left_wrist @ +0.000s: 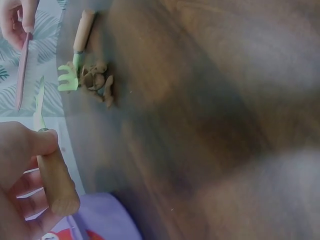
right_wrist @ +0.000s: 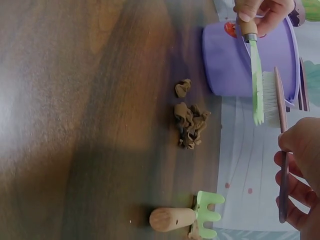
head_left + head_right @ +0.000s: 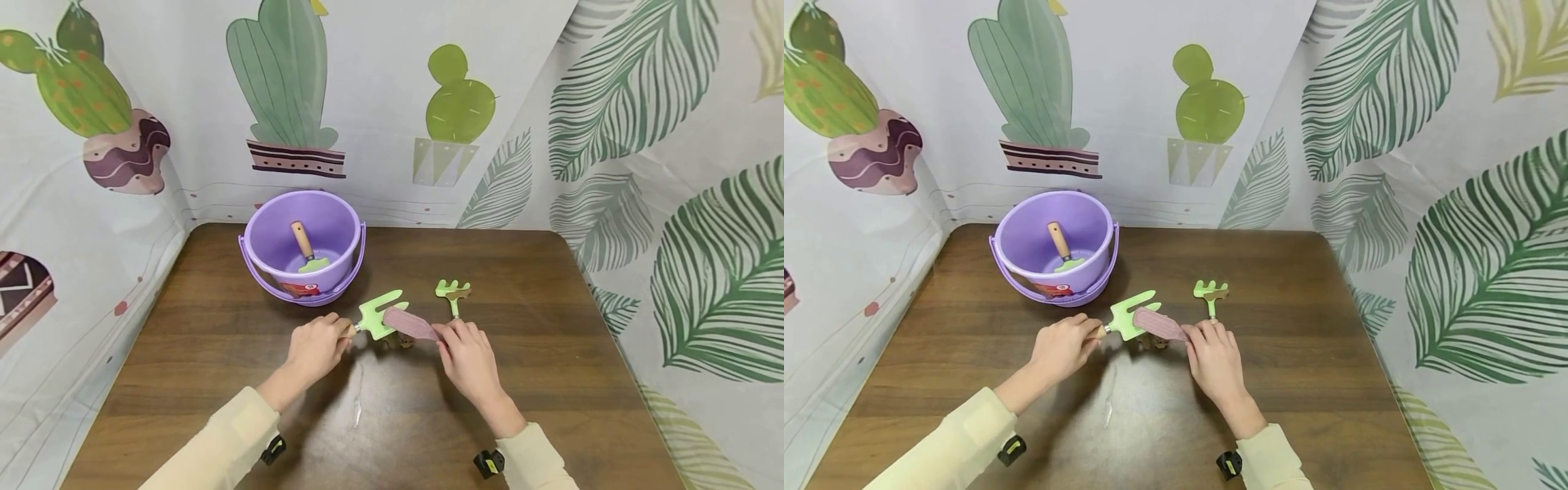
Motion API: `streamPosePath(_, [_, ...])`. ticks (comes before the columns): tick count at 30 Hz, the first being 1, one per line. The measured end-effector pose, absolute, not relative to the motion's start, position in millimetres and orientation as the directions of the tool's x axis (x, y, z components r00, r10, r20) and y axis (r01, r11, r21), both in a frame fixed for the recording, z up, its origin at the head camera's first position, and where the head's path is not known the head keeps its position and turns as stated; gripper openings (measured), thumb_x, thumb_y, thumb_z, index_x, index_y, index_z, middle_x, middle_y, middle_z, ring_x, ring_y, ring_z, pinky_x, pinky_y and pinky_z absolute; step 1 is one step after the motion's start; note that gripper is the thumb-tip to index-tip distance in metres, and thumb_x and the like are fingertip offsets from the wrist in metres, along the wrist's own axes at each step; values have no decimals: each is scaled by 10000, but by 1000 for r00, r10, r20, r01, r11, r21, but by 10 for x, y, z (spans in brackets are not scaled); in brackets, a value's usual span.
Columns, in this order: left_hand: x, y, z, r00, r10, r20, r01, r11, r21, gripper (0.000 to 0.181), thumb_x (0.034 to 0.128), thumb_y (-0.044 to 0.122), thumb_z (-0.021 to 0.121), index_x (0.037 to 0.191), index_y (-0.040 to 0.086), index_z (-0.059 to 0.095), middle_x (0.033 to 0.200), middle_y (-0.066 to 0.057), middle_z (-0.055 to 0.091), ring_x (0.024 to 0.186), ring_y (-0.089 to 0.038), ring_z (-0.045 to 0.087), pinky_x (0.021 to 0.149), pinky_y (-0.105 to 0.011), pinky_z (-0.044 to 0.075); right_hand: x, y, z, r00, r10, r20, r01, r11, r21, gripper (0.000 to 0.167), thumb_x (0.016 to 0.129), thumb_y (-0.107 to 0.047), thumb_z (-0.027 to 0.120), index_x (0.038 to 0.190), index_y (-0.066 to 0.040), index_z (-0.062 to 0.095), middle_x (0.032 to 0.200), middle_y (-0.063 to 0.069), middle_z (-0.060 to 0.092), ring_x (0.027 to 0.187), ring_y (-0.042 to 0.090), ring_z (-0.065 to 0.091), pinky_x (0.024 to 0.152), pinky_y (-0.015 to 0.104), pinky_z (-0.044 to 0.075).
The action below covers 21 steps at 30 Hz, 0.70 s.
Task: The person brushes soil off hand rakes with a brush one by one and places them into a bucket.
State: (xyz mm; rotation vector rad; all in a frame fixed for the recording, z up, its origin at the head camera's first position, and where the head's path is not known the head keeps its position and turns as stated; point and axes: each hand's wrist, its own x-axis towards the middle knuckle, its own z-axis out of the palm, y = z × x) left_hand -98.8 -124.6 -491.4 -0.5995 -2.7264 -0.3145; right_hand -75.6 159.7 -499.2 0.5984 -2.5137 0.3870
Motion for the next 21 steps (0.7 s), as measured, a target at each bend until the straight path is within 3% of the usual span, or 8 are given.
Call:
streamPosePath(9, [-1080,-1290,-4697,-839,376,393,446,889,100,171,687,201,754,816,182,643,695,50,538,605,-218,599,434,-378,444,-746,1705,-4937,-787,-302,538,-459,869,-184,274,781,-121,668,1055,-118,654,938,48,595,813,260,526,641,373,397])
streamPosePath(21, [-1151,-1376,-4443,-819,391,419,450,892,49,175,680,223,760,776,181,620,688,40,518,634,-205,584,435,-384,449,-774,1946,-4919,-776,-207,596,-405,887,-220,263,762,-103,679,1024,-105,662,863,43,583,749,260,511,603,366,366])
